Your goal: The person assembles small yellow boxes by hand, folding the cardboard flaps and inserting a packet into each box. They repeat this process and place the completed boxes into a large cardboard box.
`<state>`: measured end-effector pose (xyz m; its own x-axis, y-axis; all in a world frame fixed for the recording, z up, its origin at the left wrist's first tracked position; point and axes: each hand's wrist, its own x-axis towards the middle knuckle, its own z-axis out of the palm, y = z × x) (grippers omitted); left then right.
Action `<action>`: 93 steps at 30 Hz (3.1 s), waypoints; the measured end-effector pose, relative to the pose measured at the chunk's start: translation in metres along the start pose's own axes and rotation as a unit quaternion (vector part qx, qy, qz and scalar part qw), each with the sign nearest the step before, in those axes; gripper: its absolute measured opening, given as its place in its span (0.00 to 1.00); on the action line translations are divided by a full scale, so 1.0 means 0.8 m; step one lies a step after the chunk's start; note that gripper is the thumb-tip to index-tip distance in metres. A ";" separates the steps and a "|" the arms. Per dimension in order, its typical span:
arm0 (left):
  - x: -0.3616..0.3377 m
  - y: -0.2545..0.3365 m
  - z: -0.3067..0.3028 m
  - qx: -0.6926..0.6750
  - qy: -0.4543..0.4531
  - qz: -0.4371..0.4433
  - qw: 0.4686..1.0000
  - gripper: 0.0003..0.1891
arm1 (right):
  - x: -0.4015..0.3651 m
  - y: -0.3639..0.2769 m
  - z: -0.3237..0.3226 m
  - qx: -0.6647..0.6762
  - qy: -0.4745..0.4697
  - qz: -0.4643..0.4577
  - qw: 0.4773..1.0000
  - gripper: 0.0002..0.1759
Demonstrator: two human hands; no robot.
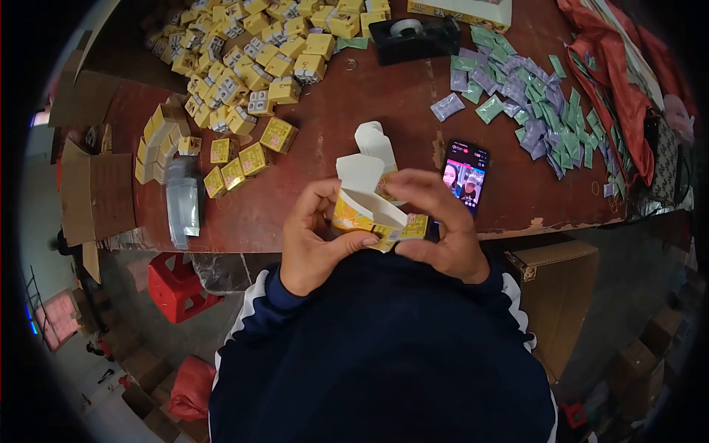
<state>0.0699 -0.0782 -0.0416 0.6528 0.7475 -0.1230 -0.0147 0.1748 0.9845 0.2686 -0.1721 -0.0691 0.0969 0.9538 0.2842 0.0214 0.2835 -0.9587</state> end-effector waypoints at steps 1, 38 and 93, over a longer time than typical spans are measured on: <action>0.002 -0.001 0.006 -0.001 -0.001 0.001 1.000 0.32 | -0.001 0.004 0.005 -0.002 0.001 0.000 1.000 0.33; -0.011 -0.014 -0.001 0.122 -0.042 0.123 0.984 0.29 | 0.006 0.008 0.035 -0.012 0.050 -0.005 0.999 0.33; -0.003 -0.017 0.007 -0.060 -0.082 0.033 0.994 0.16 | 0.014 -0.002 0.026 0.090 0.104 0.172 0.975 0.04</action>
<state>0.0723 -0.0859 -0.0537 0.7614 0.6477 -0.0272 -0.1449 0.2109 0.9667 0.2487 -0.1595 -0.0642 0.2673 0.9603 -0.0802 -0.2208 -0.0199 -0.9751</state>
